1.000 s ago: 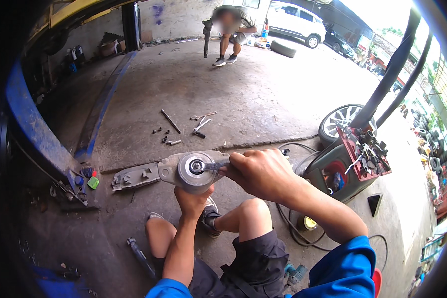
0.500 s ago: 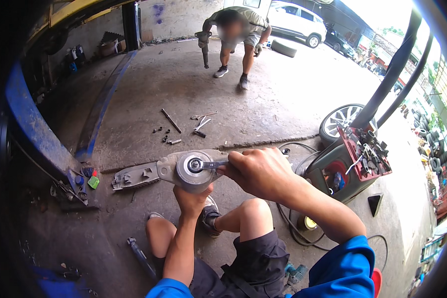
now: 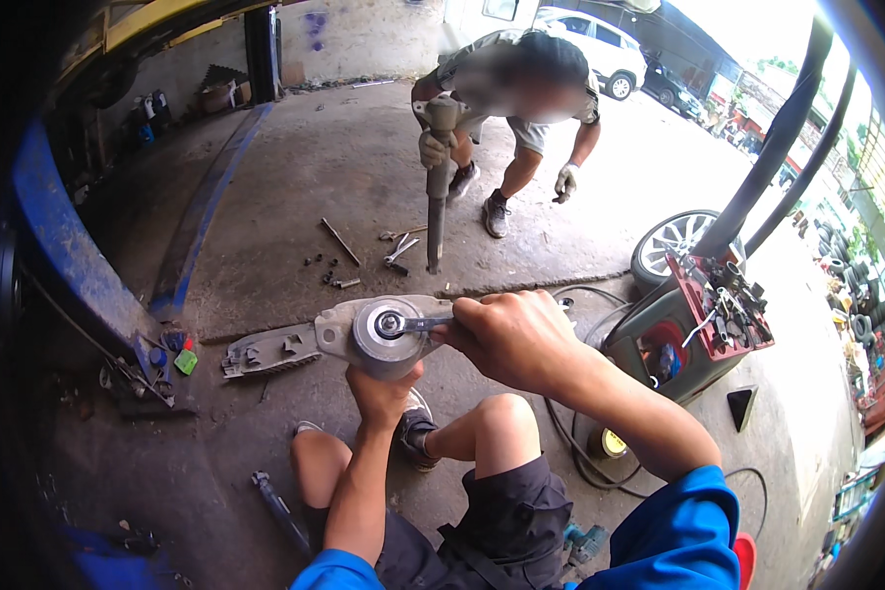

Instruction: The person sits on the floor and uses a wrench to loosen and remove a bolt from a car shock absorber assembly. Another person assists by holding the part steady with a pipe wrench. The person then compares the disassembled part with another similar assembly.

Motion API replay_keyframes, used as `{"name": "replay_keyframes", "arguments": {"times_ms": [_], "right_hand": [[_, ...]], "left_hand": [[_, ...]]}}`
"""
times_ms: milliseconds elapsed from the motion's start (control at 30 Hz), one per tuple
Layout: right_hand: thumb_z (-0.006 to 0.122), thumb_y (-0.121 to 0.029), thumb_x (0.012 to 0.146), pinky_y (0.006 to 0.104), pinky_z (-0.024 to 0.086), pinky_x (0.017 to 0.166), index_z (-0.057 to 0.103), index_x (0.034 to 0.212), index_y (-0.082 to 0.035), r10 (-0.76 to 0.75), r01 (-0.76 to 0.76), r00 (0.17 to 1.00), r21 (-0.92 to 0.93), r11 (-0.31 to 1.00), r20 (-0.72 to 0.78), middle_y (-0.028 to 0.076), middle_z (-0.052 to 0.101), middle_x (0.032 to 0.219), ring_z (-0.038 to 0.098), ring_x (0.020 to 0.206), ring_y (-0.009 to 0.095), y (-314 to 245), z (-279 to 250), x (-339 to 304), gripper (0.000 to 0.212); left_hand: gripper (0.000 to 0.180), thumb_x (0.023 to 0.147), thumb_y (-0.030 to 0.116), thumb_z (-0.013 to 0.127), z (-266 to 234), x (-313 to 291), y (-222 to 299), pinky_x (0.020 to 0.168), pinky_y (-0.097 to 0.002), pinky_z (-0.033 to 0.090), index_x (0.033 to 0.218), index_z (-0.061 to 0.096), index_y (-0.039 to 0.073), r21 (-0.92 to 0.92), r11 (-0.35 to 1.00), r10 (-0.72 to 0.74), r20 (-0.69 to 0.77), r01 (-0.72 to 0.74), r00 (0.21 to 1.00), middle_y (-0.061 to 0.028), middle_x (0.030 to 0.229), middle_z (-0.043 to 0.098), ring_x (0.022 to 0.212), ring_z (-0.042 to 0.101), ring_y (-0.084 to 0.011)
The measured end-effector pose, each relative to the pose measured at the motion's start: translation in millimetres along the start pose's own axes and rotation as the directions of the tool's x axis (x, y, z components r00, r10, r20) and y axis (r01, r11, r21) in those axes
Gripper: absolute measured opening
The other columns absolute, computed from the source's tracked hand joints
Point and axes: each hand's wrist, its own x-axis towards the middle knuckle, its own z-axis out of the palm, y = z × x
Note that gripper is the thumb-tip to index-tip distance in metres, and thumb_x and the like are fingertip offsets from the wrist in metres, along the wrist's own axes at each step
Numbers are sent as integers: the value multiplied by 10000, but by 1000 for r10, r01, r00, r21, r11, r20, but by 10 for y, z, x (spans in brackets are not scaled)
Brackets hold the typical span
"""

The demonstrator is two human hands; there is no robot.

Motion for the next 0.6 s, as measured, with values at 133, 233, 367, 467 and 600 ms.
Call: {"name": "replay_keyframes", "arguments": {"times_ms": [133,233,367,467,600], "right_hand": [[612,-408,960,467,470,509,570,761,-52,19,-18,1000,-23,1000,14,147,586,584,621,576,374,17,7,2,410],[610,-412,960,472,464,505,578,771,-50,33,-33,999,-30,999,9,157,579,576,615,568,386,20,16,-9,410],[606,-416,961,481,471,507,586,769,-48,62,-62,998,-26,998,12,162,576,572,614,565,397,14,15,-33,415],[603,-419,961,485,479,510,592,765,-48,84,-84,996,-32,996,3,166,580,574,620,566,399,25,27,-96,420],[588,-439,964,484,500,525,607,771,-52,112,-112,994,-49,992,-12,165,597,584,640,580,392,-22,27,-160,433]], "left_hand": [[408,708,100,838,9,7,27,813,-295,520,1062,658,2,-16,999,-32,13,32,999,-38,975,703,875,644,-120],[434,707,109,846,12,29,29,823,-300,523,1082,656,2,-21,1000,-21,21,21,1000,-42,989,706,889,648,-123],[469,704,126,859,23,39,32,837,-309,528,1104,651,-4,-32,999,-32,43,33,999,-56,1005,711,908,656,-131],[498,703,143,866,17,59,46,844,-312,528,1122,643,-8,9,1000,-16,102,16,995,-65,1014,714,918,660,-134],[525,704,157,866,-5,90,41,844,-312,527,1140,624,-7,28,1000,-6,157,1,988,-65,1008,711,913,658,-137]]}}
